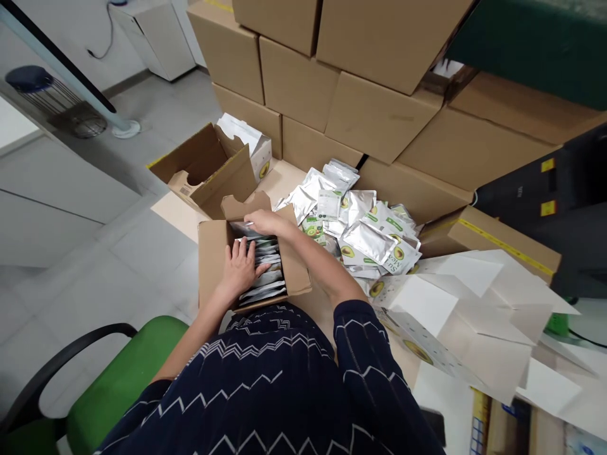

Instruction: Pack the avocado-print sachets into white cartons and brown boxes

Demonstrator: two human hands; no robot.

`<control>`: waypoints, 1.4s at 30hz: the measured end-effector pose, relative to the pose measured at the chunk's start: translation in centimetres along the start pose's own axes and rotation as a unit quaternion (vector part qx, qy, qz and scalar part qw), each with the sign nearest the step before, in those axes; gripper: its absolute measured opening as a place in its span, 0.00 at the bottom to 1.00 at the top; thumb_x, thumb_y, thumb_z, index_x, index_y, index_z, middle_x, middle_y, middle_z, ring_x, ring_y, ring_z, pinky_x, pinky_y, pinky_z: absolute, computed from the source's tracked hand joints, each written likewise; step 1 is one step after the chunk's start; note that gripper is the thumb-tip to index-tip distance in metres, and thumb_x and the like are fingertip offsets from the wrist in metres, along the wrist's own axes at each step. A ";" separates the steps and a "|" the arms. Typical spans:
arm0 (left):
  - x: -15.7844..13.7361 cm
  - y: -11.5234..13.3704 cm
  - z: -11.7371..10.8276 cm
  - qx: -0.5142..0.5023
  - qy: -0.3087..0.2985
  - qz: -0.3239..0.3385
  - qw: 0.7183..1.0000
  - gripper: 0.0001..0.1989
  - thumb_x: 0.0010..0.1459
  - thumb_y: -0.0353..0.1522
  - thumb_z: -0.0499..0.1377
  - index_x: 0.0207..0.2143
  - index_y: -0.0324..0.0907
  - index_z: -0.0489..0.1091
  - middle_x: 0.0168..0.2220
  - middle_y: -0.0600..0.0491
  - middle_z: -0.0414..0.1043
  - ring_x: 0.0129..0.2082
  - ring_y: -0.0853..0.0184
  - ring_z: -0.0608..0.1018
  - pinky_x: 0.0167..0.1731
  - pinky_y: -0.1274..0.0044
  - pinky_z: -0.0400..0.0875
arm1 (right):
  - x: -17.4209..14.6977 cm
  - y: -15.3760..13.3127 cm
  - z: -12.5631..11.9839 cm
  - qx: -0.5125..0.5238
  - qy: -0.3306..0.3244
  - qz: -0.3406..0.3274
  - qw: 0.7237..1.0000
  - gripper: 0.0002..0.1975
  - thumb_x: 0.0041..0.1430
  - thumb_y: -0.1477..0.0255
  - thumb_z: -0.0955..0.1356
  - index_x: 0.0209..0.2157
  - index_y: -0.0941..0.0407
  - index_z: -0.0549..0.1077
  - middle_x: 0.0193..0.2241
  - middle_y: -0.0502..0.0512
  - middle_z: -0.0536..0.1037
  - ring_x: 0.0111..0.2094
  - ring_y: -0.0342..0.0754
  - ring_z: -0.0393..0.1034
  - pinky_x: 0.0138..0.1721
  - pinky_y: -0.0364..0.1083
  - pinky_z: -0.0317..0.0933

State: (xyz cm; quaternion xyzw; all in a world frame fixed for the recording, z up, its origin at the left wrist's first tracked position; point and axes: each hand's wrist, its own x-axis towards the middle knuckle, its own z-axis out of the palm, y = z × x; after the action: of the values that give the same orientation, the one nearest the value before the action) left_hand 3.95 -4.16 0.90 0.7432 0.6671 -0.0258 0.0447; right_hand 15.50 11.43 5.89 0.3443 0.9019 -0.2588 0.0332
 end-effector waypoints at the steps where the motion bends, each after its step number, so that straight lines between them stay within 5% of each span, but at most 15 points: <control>1: -0.1 0.0 0.0 -0.003 0.002 0.000 1.000 0.40 0.66 0.51 0.47 0.67 0.29 0.58 0.69 0.32 0.53 0.69 0.41 0.57 0.66 0.50 0.49 | 0.6 0.3 0.6 -0.008 -0.025 0.000 1.000 0.15 0.67 0.73 0.63 0.50 0.58 0.77 0.50 0.62 0.80 0.48 0.50 0.74 0.40 0.41 0.58; 10: 0.9 -0.2 0.0 -0.030 0.013 -0.021 0.999 0.43 0.66 0.51 0.48 0.69 0.23 0.49 0.71 0.31 0.46 0.71 0.44 0.53 0.67 0.54 0.48 | 3.4 0.1 2.1 -0.063 -0.194 -0.010 0.979 0.18 0.63 0.79 0.62 0.48 0.66 0.79 0.50 0.69 0.80 0.43 0.50 0.77 0.39 0.42 0.63; 17: 1.9 -0.4 0.8 -0.013 0.017 -0.014 1.000 0.42 0.66 0.50 0.48 0.69 0.24 0.50 0.71 0.30 0.47 0.71 0.42 0.53 0.67 0.51 0.48 | 3.4 -0.1 1.7 -0.046 -0.225 -0.018 0.973 0.17 0.62 0.79 0.62 0.45 0.68 0.80 0.48 0.71 0.80 0.43 0.50 0.77 0.41 0.42 0.64; 20: 1.8 -0.5 0.9 -0.004 0.015 -0.010 1.000 0.42 0.66 0.50 0.47 0.68 0.24 0.51 0.70 0.30 0.49 0.71 0.42 0.53 0.67 0.52 0.48 | 1.6 0.3 0.0 0.042 -0.175 -0.038 0.983 0.15 0.62 0.76 0.65 0.44 0.64 0.81 0.46 0.66 0.82 0.42 0.49 0.77 0.43 0.42 0.65; 23: 1.5 -0.5 0.7 0.001 0.010 -0.008 1.000 0.42 0.67 0.50 0.46 0.68 0.23 0.52 0.70 0.30 0.49 0.71 0.43 0.54 0.67 0.52 0.47 | -0.9 2.9 -2.7 0.269 -0.024 -0.052 0.962 0.14 0.62 0.69 0.67 0.46 0.58 0.78 0.42 0.59 0.83 0.38 0.46 0.77 0.41 0.42 0.68; 26: 1.2 -0.5 0.5 0.000 0.011 -0.004 1.000 0.41 0.67 0.49 0.46 0.68 0.24 0.52 0.70 0.31 0.48 0.71 0.43 0.53 0.67 0.53 0.47 | -2.3 8.1 -4.5 0.389 0.211 0.057 0.895 0.14 0.63 0.62 0.66 0.43 0.57 0.76 0.36 0.55 0.82 0.31 0.43 0.75 0.35 0.42 0.68; 29: 1.1 -0.5 0.4 0.002 0.010 -0.001 1.000 0.40 0.67 0.49 0.47 0.68 0.26 0.53 0.70 0.32 0.48 0.71 0.43 0.54 0.67 0.53 0.47 | -1.8 14.1 -3.8 0.290 0.346 0.254 0.855 0.12 0.61 0.64 0.67 0.38 0.58 0.75 0.36 0.56 0.80 0.34 0.46 0.74 0.39 0.44 0.68; 33: 1.0 -0.5 0.5 0.010 0.010 -0.002 1.000 0.39 0.67 0.49 0.48 0.68 0.28 0.54 0.70 0.33 0.49 0.71 0.44 0.54 0.67 0.52 0.48 | 0.1 19.2 -0.1 0.098 0.212 0.418 0.878 0.22 0.56 0.65 0.72 0.50 0.60 0.72 0.51 0.66 0.75 0.52 0.57 0.70 0.51 0.50 0.63; 36: 1.0 -0.5 0.6 0.011 0.002 -0.004 1.000 0.39 0.66 0.49 0.49 0.68 0.29 0.54 0.71 0.34 0.49 0.71 0.44 0.53 0.67 0.52 0.48 | 1.7 20.5 2.6 0.011 0.135 0.445 0.885 0.38 0.52 0.57 0.76 0.59 0.60 0.65 0.59 0.71 0.66 0.59 0.64 0.61 0.55 0.54 0.60; 42: 0.9 -0.4 0.6 0.005 -0.017 -0.011 1.000 0.40 0.67 0.49 0.48 0.69 0.29 0.52 0.71 0.34 0.47 0.72 0.45 0.52 0.68 0.53 0.46 | 4.3 21.9 5.0 -0.040 0.124 0.462 0.877 0.48 0.45 0.48 0.77 0.61 0.59 0.62 0.60 0.73 0.63 0.60 0.67 0.58 0.57 0.58 0.55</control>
State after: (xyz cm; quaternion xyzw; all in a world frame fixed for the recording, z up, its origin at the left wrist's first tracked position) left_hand 3.68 -3.23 0.23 0.7355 0.6743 -0.0418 0.0519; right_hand 25.65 25.32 -9.21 0.7499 0.6461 -0.1330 0.0504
